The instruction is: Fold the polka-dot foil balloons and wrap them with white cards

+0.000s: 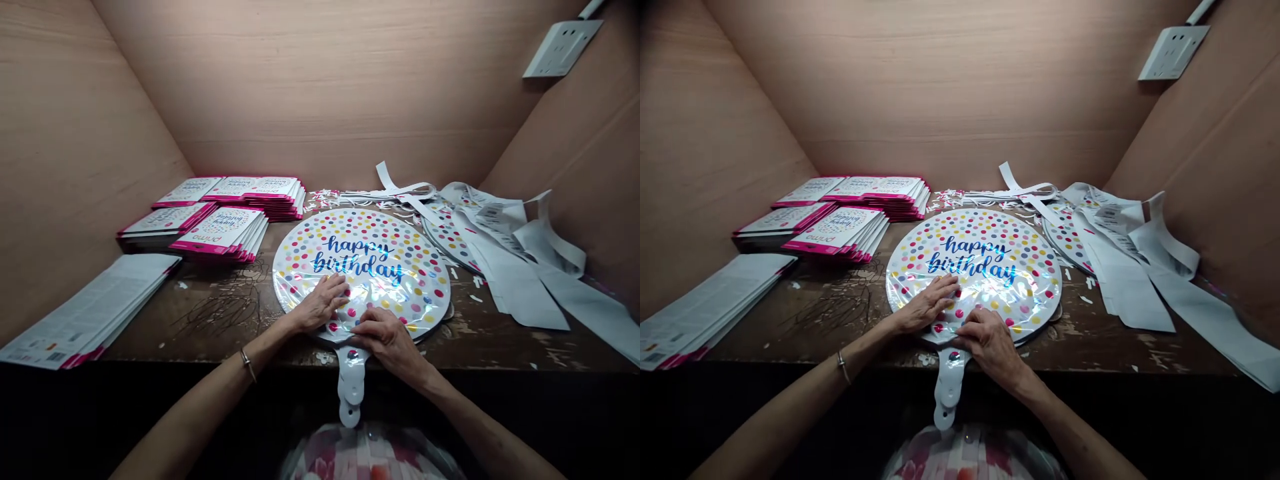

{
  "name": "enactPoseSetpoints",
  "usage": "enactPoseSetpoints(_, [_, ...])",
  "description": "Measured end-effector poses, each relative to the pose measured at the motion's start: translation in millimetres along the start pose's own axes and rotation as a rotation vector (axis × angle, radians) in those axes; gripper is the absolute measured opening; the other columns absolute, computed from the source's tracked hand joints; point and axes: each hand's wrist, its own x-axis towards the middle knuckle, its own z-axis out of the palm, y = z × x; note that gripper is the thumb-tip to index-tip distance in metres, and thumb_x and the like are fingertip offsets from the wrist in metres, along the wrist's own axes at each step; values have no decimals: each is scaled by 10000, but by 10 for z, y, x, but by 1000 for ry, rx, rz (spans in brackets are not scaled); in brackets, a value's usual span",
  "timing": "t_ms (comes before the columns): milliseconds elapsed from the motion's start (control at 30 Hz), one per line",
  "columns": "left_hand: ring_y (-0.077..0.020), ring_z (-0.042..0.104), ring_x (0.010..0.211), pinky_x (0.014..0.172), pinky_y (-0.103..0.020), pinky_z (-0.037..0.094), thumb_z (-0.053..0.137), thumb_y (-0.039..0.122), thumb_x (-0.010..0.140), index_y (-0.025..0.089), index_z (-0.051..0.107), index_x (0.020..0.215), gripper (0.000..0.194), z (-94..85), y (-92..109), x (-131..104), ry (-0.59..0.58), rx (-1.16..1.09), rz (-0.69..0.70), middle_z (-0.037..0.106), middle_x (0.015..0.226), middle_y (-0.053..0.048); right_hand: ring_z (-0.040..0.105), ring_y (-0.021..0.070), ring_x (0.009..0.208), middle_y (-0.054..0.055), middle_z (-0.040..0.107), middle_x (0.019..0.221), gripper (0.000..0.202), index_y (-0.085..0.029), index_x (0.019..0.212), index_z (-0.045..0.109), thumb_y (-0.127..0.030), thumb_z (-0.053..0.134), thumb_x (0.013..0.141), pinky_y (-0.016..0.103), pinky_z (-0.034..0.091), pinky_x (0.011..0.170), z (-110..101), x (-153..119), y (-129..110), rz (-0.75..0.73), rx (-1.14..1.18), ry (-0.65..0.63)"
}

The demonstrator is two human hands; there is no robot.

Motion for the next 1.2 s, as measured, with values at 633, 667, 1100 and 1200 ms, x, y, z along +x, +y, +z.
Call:
enactPoseSetpoints(633, [-125, 525, 525, 494, -204, 377, 520, 299, 756, 147, 641, 630, 232, -290, 165, -21, 202, -213, -296, 565, 536, 5, 533, 185, 885, 48, 565, 1022, 347, -198, 1068, 561, -289, 592, 735, 266, 423, 743, -595, 117, -47, 86, 150, -120])
enactPoseSetpoints(667, [-125, 531, 533, 504, -206, 385, 515, 291, 764, 148, 634, 627, 232, -304, 174, -28, 221, -179, -278, 575, 547, 1, 520, 205, 941, 61, 566, 1043, 366, -194, 1088, 559, -241, 592, 726, 291, 415, 795, -621, 55, -1, 56, 24, -81])
enactPoseSetpoints(1100, [-210, 541, 1099, 985, -415, 390, 399, 94, 849, 179, 595, 1031, 280, -458, -455, -713, 228, 485, 339, 625, 1111, -93, 557, 190, 810, 55, 619, 838, 232, -213, 837, 628, -147, 405, 840, 363, 432, 779, -733, -333, 712, -73, -328, 135])
enactPoseSetpoints(1200, [-175, 626, 914, 842, -295, 486, 364, 156, 861, 161, 620, 966, 276, -563, -418, -557, 304, 351, 216, 679, 942, -76, 565, 189, 828, 48, 625, 849, 210, -210, 840, 601, -181, 393, 843, 354, 428, 788, -849, -181, 740, 1, -251, 147])
